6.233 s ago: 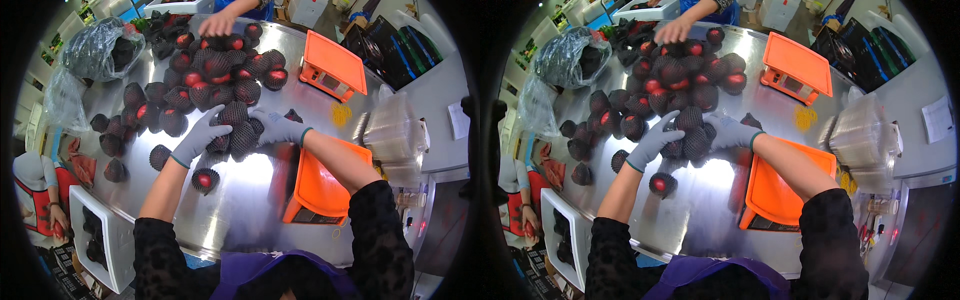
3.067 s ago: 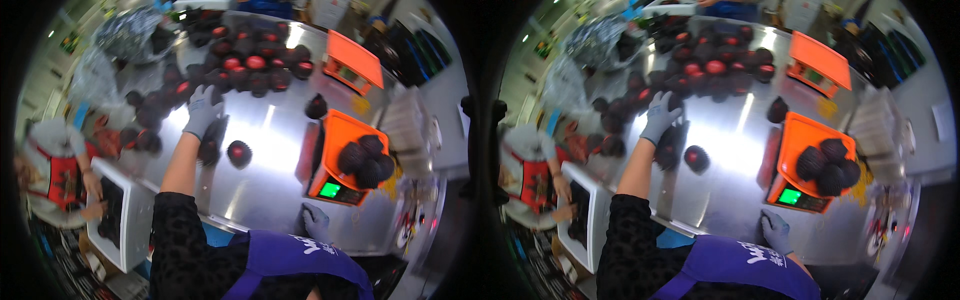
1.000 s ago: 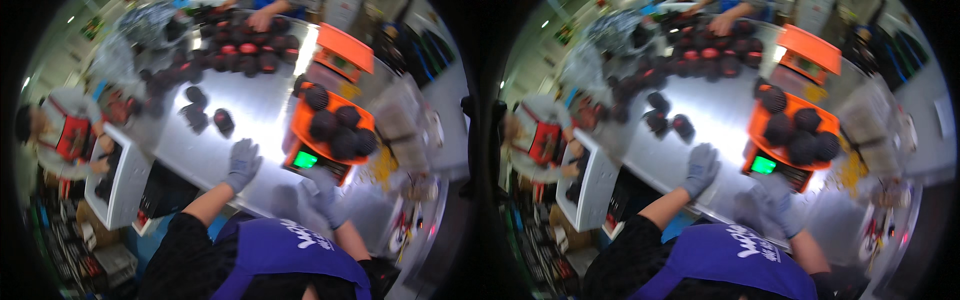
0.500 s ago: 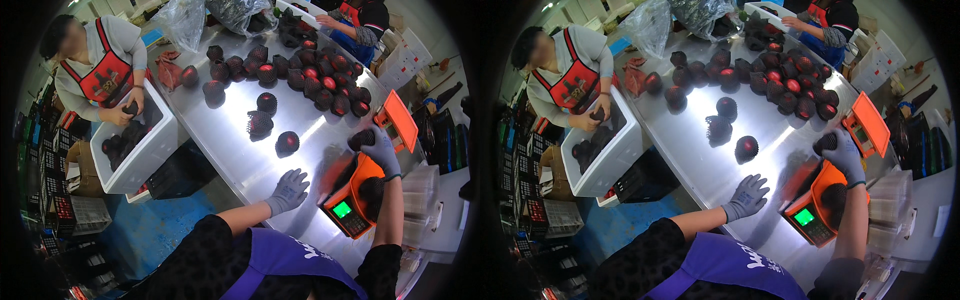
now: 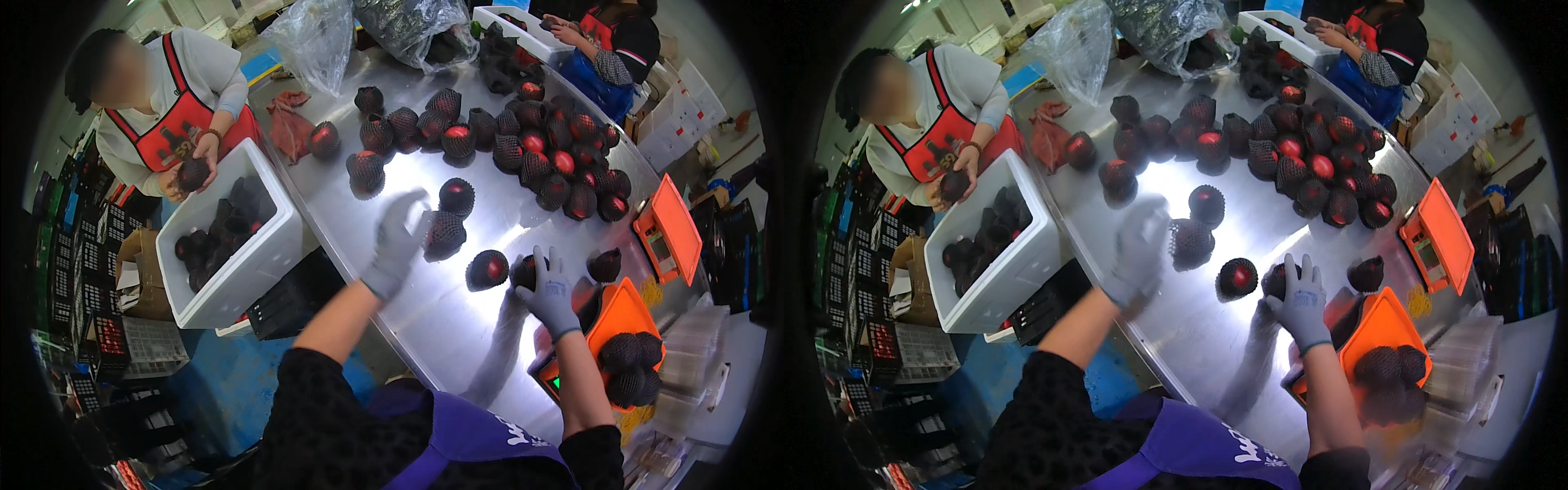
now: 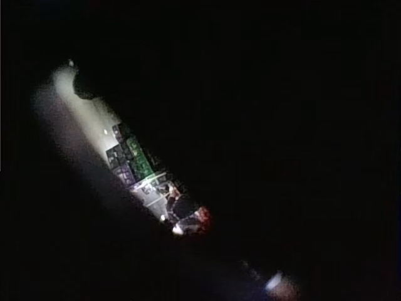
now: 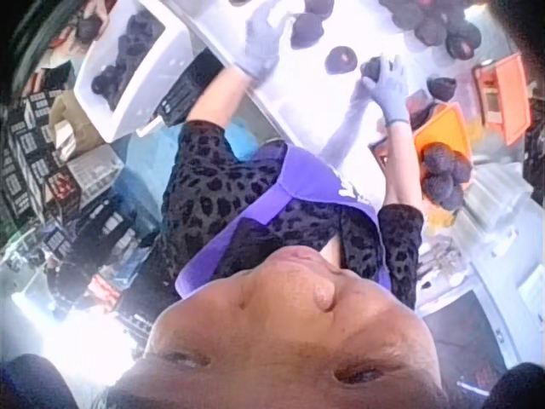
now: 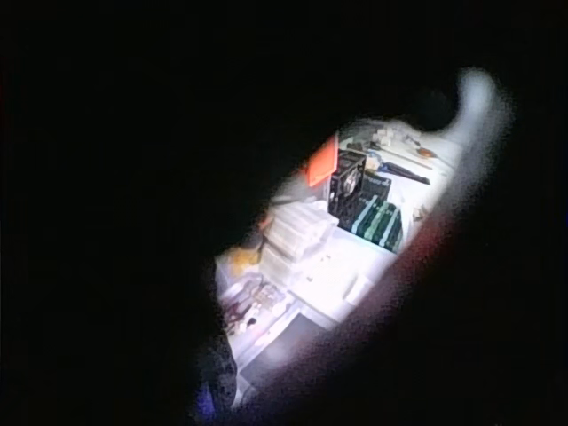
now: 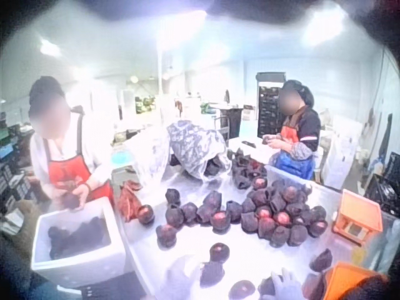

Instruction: The person places foam-wrapped apples onto a digital scale, then transfers them into clear plastic clamshell containers. The person closes the containers and places them into a black crate. The process repeats with additional apples.

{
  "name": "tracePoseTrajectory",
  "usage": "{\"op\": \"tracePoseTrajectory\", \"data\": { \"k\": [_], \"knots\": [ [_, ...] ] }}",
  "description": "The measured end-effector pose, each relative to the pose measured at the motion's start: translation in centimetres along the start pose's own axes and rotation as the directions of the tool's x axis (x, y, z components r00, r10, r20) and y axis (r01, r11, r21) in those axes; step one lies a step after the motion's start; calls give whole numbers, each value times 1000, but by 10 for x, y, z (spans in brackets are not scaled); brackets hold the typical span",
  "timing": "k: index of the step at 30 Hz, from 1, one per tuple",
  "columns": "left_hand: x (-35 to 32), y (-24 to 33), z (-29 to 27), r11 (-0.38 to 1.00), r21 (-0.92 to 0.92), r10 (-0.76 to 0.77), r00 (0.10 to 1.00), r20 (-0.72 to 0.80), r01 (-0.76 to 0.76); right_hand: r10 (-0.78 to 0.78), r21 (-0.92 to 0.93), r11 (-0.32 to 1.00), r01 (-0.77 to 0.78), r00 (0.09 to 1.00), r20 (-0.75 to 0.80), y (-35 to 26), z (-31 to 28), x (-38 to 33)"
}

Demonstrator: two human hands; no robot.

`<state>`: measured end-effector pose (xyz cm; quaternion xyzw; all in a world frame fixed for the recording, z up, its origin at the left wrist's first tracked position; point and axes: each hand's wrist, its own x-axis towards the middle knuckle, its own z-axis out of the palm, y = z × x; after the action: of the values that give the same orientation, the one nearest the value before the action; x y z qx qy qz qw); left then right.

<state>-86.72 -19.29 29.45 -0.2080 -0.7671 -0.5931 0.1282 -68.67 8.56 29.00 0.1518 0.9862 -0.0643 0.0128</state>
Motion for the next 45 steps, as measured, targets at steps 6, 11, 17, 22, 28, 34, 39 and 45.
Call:
{"op": "tracePoseTrajectory", "data": {
  "k": [6,11,17,22,28,34,39,45],
  "knots": [
    [119,-126,-63,595,792,-353,930,104,138,-269,284,890,357,913,-305,-42,-47,-93],
    [133,-144,-27,683,727,-237,963,131,70,-71,616,783,88,996,-51,-29,9,-211],
    [112,-34,18,878,-273,-290,892,348,392,332,417,872,-258,936,-115,-9,31,-335],
    [41,143,154,857,-447,204,627,752,257,298,293,932,-213,911,-284,3,59,-355],
    [-59,252,300,845,-397,506,296,810,-359,384,365,896,-255,856,-346,5,71,-354],
    [-84,235,350,866,-289,387,181,904,-408,376,388,892,-232,857,-352,4,62,-359],
    [-46,190,300,904,-426,320,710,627,-32,352,444,882,-161,851,-390,12,74,-363],
    [-140,108,165,870,-76,-226,531,816,487,337,472,869,-147,874,-350,14,73,-366]
  ]
}}
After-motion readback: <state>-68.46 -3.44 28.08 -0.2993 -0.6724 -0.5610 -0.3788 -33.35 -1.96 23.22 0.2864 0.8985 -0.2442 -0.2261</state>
